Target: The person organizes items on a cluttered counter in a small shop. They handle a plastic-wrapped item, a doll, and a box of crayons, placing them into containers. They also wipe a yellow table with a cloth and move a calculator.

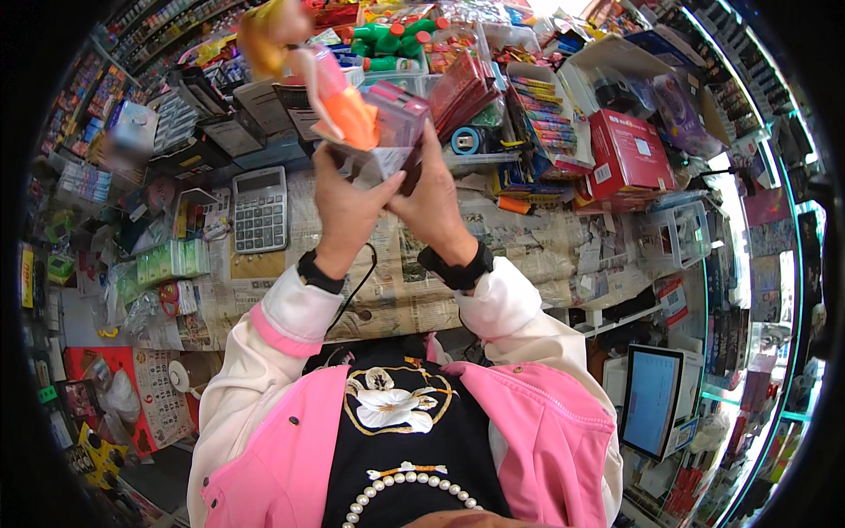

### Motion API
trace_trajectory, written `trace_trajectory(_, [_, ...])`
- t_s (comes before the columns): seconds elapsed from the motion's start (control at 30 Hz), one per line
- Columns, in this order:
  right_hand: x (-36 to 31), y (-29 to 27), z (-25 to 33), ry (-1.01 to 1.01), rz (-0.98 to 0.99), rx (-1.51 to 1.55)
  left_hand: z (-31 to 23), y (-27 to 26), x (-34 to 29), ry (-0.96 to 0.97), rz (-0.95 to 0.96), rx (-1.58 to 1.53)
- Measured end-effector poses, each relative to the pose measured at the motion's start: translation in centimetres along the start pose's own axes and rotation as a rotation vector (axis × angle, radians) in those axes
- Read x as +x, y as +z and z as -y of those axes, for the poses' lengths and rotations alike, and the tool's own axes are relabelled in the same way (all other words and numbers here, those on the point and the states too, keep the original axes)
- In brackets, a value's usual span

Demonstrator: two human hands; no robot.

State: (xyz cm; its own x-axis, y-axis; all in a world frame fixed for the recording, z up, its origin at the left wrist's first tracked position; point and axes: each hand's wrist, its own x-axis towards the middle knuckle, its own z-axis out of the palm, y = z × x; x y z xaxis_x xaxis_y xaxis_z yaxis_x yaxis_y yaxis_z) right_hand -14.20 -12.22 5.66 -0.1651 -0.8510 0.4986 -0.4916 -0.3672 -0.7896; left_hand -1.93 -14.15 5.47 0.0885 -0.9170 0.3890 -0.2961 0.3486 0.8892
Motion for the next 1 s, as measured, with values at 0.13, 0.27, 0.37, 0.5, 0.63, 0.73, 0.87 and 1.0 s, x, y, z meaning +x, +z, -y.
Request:
trace_trajectory(0.13, [3.2,-0.1,-2.1,0.195,0.027,0.212,-0.1,0.7,1.5,0.133,0.097,-0.032])
trace_trajectory(0.27, [6.8,-1.0,-4.7,0.280,0.098,0.393,0.6,0.2,1.9,0.203,0.168,0.023])
trace_trajectory(0.37, [9.5,-0.4,-6.8,0.252,0.146,0.286,1.4,-0.5,1.5,0.095,0.185,-0.060])
trace_trajectory(0.5, [12.0,0.6,-9.1,0.319,0.256,0.289,2.6,-1.9,1.6,0.023,0.181,-0.066])
trace_trajectory(0.63, [13.2,1.3,-10.7,0.319,0.386,0.294,3.6,-3.4,1.8,0.004,0.190,-0.042])
trace_trajectory(0.73, [13.6,1.9,-11.3,0.321,0.424,0.340,4.1,-3.9,2.0,0.010,0.163,-0.021])
trace_trajectory(0.87, [13.7,2.3,-11.8,0.350,0.422,0.359,4.6,-4.2,2.6,0.031,0.229,0.031])
trace_trajectory(1.0, [13.5,2.3,-11.9,0.378,0.421,0.361,5.1,-4.2,3.6,0.087,0.356,0.128])
